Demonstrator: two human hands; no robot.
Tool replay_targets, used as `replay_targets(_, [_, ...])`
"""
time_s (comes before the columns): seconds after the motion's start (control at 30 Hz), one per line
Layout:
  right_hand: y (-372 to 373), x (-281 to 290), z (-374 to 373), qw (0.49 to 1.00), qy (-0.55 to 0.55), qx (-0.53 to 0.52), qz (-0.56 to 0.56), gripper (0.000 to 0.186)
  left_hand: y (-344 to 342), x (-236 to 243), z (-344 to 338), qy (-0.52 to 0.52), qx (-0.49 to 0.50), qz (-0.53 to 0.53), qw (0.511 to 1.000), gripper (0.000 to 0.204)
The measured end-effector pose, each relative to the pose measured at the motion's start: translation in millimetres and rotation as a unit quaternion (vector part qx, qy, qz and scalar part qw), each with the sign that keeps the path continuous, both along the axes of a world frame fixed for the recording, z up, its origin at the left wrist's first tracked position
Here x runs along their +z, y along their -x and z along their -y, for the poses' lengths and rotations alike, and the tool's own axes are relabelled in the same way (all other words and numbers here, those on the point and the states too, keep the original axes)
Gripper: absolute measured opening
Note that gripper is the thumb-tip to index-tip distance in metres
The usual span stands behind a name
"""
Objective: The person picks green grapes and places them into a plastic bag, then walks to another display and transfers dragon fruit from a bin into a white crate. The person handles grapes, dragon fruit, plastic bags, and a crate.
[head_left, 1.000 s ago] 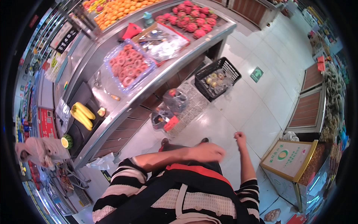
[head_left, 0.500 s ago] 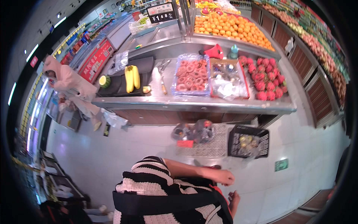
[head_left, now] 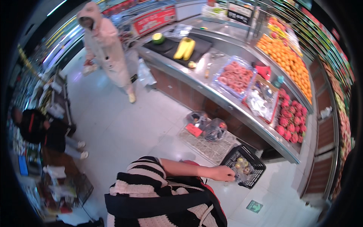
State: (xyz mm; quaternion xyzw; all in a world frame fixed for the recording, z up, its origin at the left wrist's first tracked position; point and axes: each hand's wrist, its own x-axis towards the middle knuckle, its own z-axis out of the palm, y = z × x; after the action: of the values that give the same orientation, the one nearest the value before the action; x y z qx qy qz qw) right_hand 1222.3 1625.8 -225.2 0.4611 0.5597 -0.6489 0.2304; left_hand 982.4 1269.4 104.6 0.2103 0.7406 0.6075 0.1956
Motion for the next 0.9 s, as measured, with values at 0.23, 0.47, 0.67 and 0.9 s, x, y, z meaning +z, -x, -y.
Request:
replay_targets(0.23, [90, 62, 50, 0.988, -0.03, 0.142, -0.049, 0.017, -126, 6, 99, 0.036, 0.185, 0.137, 0.973, 0.035])
replay_targets(0.47, [163, 97, 226, 0.947, -0.024, 0.304, -0.1, 0.015, -191, 9, 184, -0.056, 0.345, 0.092, 0.932, 0.038])
replay_targets(0.67, [179, 84, 435, 0.856, -0.012, 0.513, -0.068, 0.024, -242, 2, 325, -0.006, 0.478, 0.054, 0.876, 0.032])
replay_targets(0.9, [216, 51, 568, 0.789, -0.137, 0.585, -0.132, 0.019, -298, -3, 478, 0.002, 0.671, 0.122, 0.731, 0.036])
